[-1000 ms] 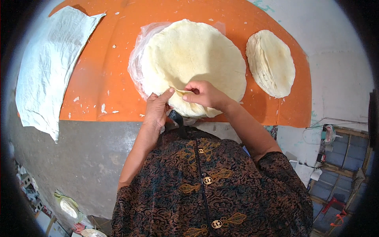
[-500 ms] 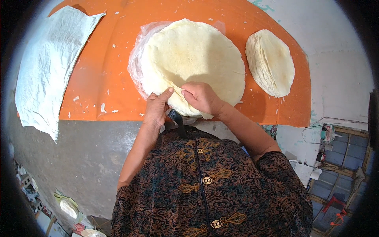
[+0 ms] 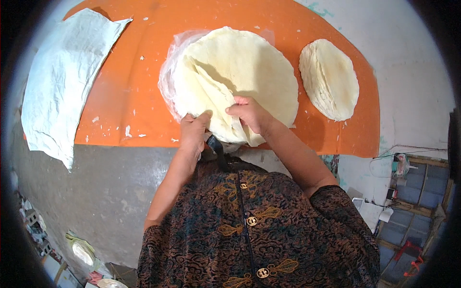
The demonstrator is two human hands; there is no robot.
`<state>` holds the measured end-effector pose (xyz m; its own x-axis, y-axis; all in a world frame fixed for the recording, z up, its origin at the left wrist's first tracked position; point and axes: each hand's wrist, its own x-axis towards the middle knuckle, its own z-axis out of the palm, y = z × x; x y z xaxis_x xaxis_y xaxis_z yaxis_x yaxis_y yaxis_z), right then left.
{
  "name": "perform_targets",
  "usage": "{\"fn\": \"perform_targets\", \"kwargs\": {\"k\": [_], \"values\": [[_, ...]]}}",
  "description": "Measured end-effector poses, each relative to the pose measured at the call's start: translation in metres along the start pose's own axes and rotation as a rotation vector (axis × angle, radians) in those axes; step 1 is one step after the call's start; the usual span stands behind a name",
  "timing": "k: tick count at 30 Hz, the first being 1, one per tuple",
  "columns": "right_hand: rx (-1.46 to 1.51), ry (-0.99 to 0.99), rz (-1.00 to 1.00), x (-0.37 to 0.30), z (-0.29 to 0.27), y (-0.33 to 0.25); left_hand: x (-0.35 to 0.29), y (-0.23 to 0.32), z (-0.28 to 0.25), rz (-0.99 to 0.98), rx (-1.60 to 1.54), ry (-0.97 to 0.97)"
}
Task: The person separates thin sheets of dough from a large stack on a table, placing them into a second stack.
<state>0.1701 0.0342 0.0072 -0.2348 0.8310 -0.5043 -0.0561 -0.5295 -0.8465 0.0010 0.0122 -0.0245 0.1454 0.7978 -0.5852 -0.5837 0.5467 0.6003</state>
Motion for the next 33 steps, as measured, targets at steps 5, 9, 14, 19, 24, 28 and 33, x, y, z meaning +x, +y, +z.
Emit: {"fn": "perform_targets", "kwargs": {"k": [5,9,14,19,24,28,33], "values": [[-0.665,0.013,-0.161,0.010,0.007,-0.007,0.018,0.016,-0.005,-0.046,-0.182,0.002],[-1.173,0.262,-0.354,0.014,0.046,-0.028,0.044,0.033,-0.005,-0.097,-0.193,0.117],[-0.745,0.100,-0.110,0.022,0.026,-0.027,0.042,0.033,-0.004,-0.086,-0.078,0.148],[-0.123,-0.025,-0.094,0.013,0.013,-0.012,0.060,0.018,-0.023,-0.058,-0.037,0.130],[-0.713,0.225,-0.347,0.037,0.029,-0.020,0.053,0.023,-0.016,-0.065,-0.006,0.164],[-1.236,0.224,-0.344,0.043,0.065,-0.044,0.043,0.024,-0.007,0.007,-0.135,0.202],[-1.446,0.286,-0.300,0.048,0.089,-0.062,0.056,0.014,-0.022,0.053,0.087,0.226]]}}
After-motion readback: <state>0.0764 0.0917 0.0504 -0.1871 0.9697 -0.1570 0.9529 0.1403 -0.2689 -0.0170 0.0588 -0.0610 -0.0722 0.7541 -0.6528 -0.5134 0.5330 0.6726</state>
